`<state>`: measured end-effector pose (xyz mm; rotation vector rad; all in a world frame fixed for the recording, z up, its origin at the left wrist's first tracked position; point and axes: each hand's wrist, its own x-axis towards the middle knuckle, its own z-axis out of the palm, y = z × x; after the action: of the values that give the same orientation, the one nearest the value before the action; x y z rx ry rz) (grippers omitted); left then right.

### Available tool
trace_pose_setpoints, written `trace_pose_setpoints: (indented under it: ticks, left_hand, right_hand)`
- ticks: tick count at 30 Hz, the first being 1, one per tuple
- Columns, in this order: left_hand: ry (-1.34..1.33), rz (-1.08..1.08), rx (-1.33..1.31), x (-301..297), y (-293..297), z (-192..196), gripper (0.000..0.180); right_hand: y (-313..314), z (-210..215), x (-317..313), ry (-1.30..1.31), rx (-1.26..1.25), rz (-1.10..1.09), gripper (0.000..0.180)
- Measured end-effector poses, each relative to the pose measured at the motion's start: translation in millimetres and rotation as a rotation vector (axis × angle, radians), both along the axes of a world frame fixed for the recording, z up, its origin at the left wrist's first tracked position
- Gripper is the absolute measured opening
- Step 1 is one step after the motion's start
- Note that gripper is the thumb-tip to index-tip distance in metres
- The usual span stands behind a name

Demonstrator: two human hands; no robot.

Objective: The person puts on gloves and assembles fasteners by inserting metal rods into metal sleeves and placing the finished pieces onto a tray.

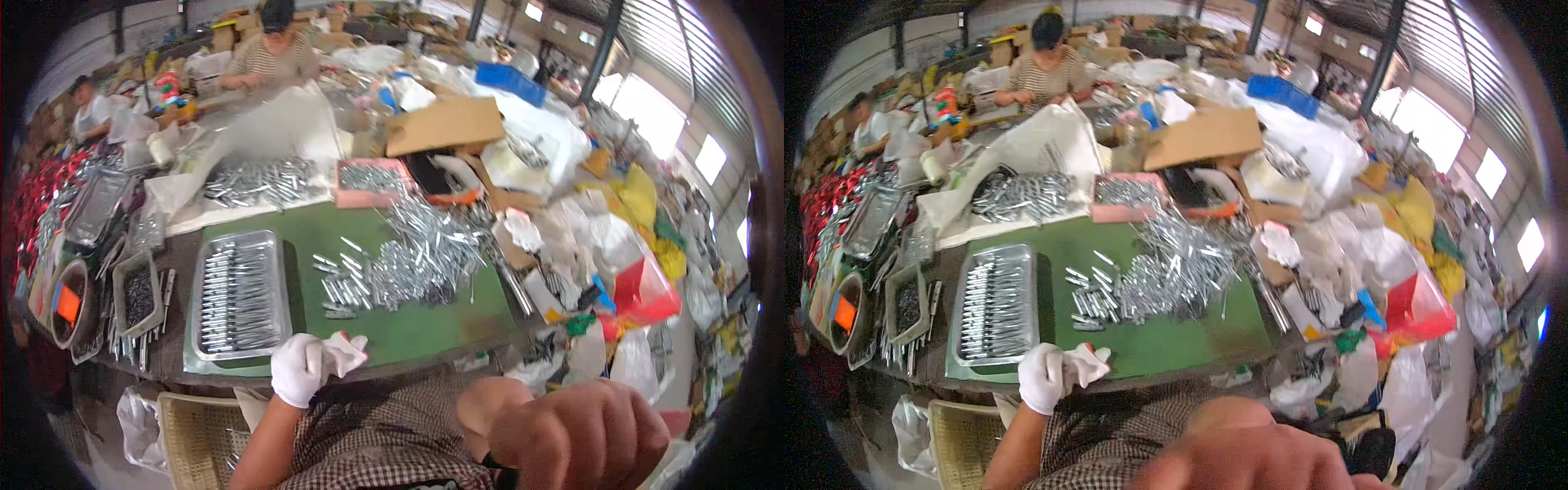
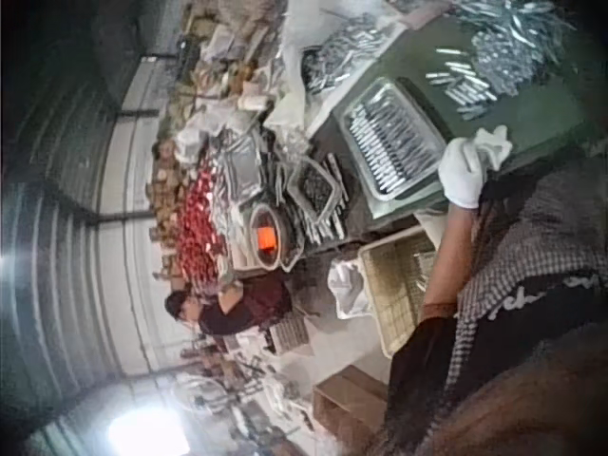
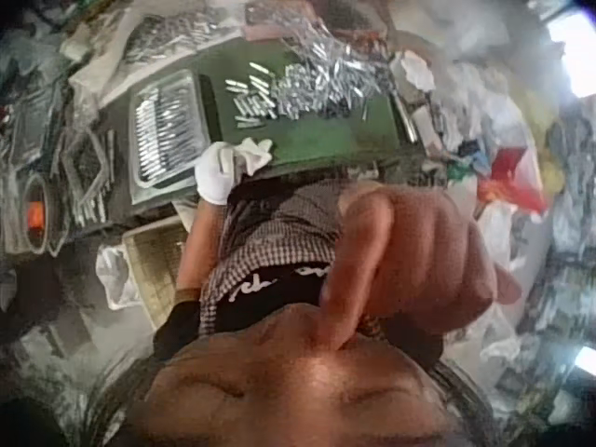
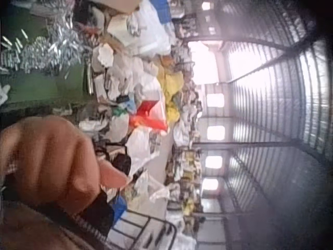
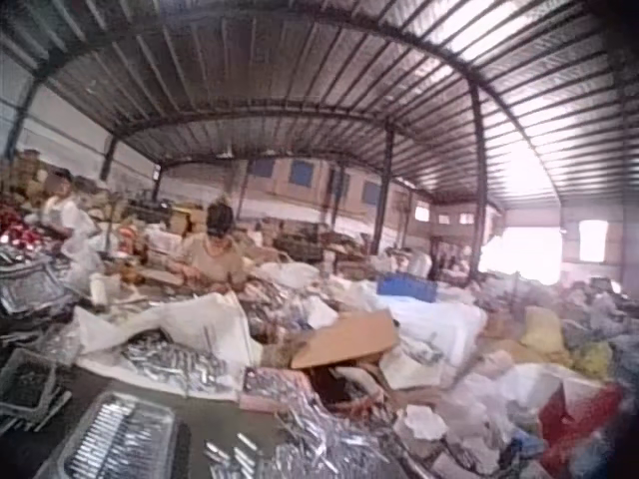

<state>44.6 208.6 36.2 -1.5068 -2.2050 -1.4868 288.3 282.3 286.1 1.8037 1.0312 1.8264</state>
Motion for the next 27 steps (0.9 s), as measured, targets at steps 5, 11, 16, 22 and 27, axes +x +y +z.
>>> trace_pose_setpoints:
  ticks: [5, 11, 16, 22, 27]
  left_hand:
    - [0.183, -0.061, 0.016, 6.0, 18.5, 1.5, 0.008]
    - [0.142, -0.038, 0.013, 6.8, 9.7, 5.7, 0.010]
    - [0.223, -0.073, 0.036, 6.9, 14.0, 6.7, 0.009]
    - [0.143, -0.047, 0.039, 5.2, 11.7, 7.9, 0.010]
    - [0.114, -0.080, -0.001, 7.9, 16.4, -1.7, 0.011]
  right_hand:
    - [23.0, -16.6, -27.0, -0.791, 0.718, -1.422, 0.055]
    - [11.1, -16.6, -42.7, -0.691, 0.474, -1.693, 0.055]
    - [11.5, -17.9, -25.3, -0.695, 0.660, -1.730, 0.055]
    - [10.3, -12.8, -52.2, -0.691, 0.443, -1.770, 0.053]
    - [22.0, -23.5, -40.3, -0.863, 0.563, -1.600, 0.043]
